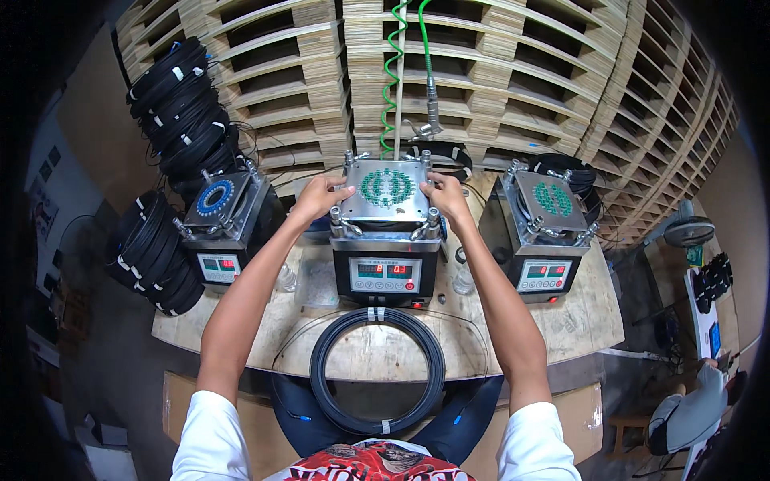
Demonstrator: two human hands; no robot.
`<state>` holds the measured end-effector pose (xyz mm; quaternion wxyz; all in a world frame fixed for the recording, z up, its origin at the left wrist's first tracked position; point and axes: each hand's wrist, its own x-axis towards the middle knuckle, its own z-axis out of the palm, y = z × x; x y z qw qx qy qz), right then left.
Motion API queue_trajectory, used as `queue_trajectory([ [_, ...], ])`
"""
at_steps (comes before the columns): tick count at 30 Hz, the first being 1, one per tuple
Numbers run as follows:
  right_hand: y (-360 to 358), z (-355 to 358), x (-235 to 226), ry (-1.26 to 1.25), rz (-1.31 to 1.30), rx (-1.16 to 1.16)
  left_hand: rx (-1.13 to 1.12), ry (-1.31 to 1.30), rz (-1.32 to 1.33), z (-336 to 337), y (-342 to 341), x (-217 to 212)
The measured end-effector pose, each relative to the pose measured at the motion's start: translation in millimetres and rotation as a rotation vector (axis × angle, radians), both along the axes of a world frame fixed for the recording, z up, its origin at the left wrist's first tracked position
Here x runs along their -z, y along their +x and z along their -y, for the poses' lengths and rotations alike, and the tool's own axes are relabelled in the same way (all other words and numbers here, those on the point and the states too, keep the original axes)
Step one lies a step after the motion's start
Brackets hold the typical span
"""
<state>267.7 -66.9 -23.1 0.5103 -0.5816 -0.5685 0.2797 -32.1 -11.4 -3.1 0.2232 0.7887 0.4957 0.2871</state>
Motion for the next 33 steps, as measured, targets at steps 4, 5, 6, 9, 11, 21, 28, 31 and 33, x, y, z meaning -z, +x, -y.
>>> queue_trajectory([
  [4, 17, 16, -4, -0.126, 0.024, -0.109, 0.061, -0.295, 0.242, 20, -5, -1],
  [5, 21, 27, -10, -0.147, 0.033, -0.137, 0.071, -0.422, 0.347, 33, -7, -10],
  [6, 14, 40, -23, -0.180, 0.043, -0.173, 0.161, -0.445, 0.405, 38, -21, -10],
  [9, 14, 75, -54, -0.120, 0.172, -0.379, 0.335, -0.237, 0.224, 61, -43, -22],
  [11, 15, 83, -57, -0.157, 0.270, -0.426, 0.352, -0.236, 0.152, 70, -35, -30],
  [21, -9, 75, -40, -0.013, 0.470, -0.289, 0.323, 0.238, -0.062, 61, -17, -33],
  [28, 14, 8, -38, 0.065, 0.094, -0.141, 0.237, -0.233, 0.543, 2, -15, -32],
  [31, 26, -42, -20, 0.168, 0.074, -0.043, 0.098, -0.426, 0.693, -37, 2, -14],
  [33, 30, -71, -6, 0.281, 0.121, -0.032, 0.089, -0.513, 0.744, -57, 15, -1],
])
